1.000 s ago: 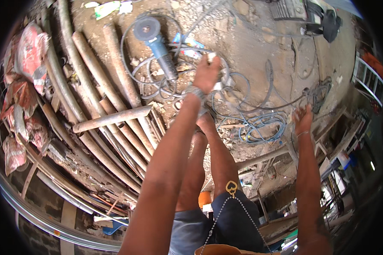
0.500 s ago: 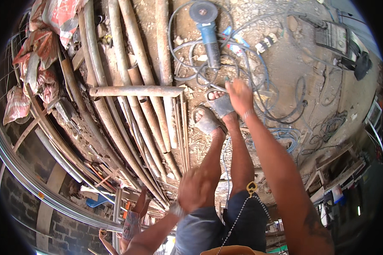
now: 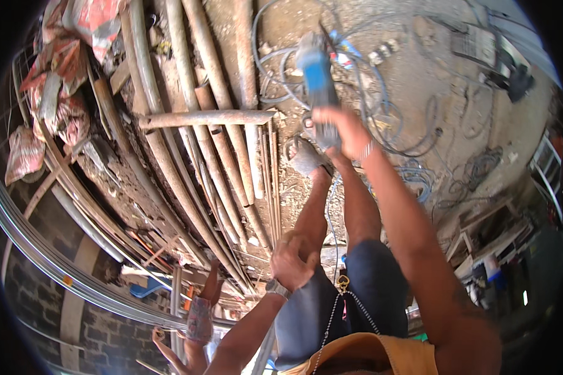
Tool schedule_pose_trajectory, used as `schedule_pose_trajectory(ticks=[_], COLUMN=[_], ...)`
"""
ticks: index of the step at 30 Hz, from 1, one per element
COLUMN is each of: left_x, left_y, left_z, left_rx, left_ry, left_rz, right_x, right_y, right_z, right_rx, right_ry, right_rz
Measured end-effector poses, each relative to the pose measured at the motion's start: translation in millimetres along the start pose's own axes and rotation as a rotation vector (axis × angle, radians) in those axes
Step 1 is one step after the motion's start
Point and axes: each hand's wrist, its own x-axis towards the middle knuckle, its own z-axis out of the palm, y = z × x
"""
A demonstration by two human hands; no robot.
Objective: The person selects a long metal rod from a pile of scrap materials on the ground. They position the rod and use an angle grinder to cut through it, generating sparks. After cutting, the person sets the tool down and moves the cut pieces.
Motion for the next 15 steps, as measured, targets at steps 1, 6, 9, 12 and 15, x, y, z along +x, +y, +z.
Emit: schedule_pose_trajectory(ticks=[1, 6, 9, 12, 15], left_x=[-2.5, -31.5, -46.5, -22.8, -17.8], left_y=[0.0, 14.2, 14.1, 19.3, 0.2], left_z=[-9.9, -60.9, -46.8, -39.2, -52.0], left_rx=[-0.031, -0.103, 0.256, 0.592, 0.574], left_ry=[0.016, 0.147, 0.061, -0.031, -0.067], left_rz=[0.033, 0.209, 0.352, 0.290, 0.260], right_x=[-54.4, -230.5, -266.3, -268.0, -256.1], right_y=[-0.9, -3.1, 7.0, 15.0, 61.0], right_z=[6.5, 6.1, -28.0, -34.0, -18.8], right_rx=[0.039, -0.352, -0.522, -0.146, 0.430], right_ry=[-0.064, 0.064, 0.104, 0.167, 0.184], right_rz=[0.010, -0.330, -0.262, -0.044, -0.056])
